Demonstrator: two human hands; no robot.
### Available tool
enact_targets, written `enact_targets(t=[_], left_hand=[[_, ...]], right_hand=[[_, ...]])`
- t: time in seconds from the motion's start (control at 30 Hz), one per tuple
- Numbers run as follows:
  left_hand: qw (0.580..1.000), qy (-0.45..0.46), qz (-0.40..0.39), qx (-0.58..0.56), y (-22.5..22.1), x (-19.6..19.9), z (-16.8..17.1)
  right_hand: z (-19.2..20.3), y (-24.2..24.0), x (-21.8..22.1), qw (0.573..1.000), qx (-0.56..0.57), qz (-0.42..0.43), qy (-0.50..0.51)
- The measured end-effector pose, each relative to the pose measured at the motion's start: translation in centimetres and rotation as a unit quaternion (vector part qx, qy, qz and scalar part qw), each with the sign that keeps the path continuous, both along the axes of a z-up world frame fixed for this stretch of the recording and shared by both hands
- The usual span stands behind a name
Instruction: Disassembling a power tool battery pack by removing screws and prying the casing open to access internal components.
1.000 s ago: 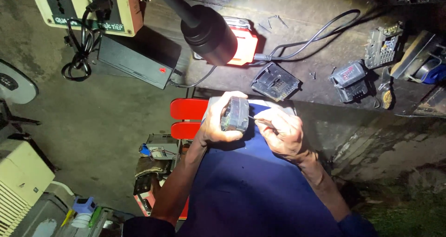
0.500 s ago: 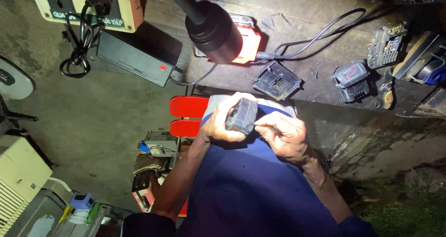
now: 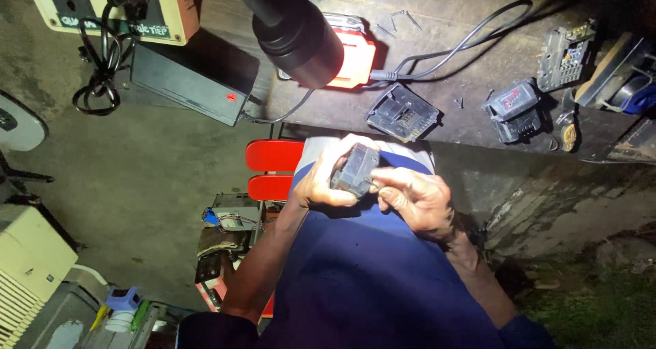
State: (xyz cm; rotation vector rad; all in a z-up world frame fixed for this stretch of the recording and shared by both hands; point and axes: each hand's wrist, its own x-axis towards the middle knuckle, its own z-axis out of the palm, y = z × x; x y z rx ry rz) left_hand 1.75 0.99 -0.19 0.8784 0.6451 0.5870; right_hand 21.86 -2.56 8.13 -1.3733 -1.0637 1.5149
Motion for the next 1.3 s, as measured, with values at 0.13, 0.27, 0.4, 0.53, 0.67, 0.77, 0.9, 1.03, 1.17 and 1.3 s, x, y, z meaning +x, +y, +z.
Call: enact_targets(t=[0.13, 0.27, 0.4, 0.53, 0.67, 0.77, 0.9, 1.03, 1.17, 1.3], left_hand=[[0.999, -0.019, 0.004, 0.026, 0.5, 0.3, -0.2], [0.999, -0.016, 0.010, 0.044, 0.4, 0.4, 0.2], [0.999, -0.014, -0.007, 0.038, 0.9, 0.5, 0.8], [0.999, -0.016, -0.014, 0.030, 0.5, 0.4, 0.2], [0.998, -0.012, -0.004, 0.063, 0.5, 0.3, 0.9], [1.000, -0.012, -0.025, 0.011, 1.0, 0.3, 1.2], [0.999, -0.008, -0.053, 0.003, 1.5, 0.3, 1.5], [0.998, -0.020, -0.064, -0.010, 1.3, 0.4, 1.1], [0.998, -0.007, -0.069, 0.001, 1.6, 0.0, 1.4], [0.976, 0.139, -0.165, -0.017, 3.3, -0.8, 3.7]], right_hand=[[-0.8, 0.1, 0.6, 0.999, -0.027, -0.001, -0.036], [-0.2, 0.9, 0.5, 0.998, 0.033, 0.012, -0.055], [1.3, 2.6, 0.0, 0.996, 0.065, 0.008, -0.061], [-0.5, 0.6, 0.7, 0.994, 0.081, 0.015, -0.074], [0.2, 0.9, 0.8, 0.992, 0.059, 0.032, -0.109], [0.2, 0.8, 1.1, 0.992, 0.049, 0.040, -0.109], [0.5, 1.5, 1.2, 0.992, 0.030, 0.058, -0.105], [0.7, 1.7, 1.3, 0.992, 0.016, 0.064, -0.109], [0.3, 1.5, 1.4, 0.991, 0.011, 0.078, -0.104], [-0.2, 1.2, 0.9, 0.995, -0.003, 0.051, -0.085]])
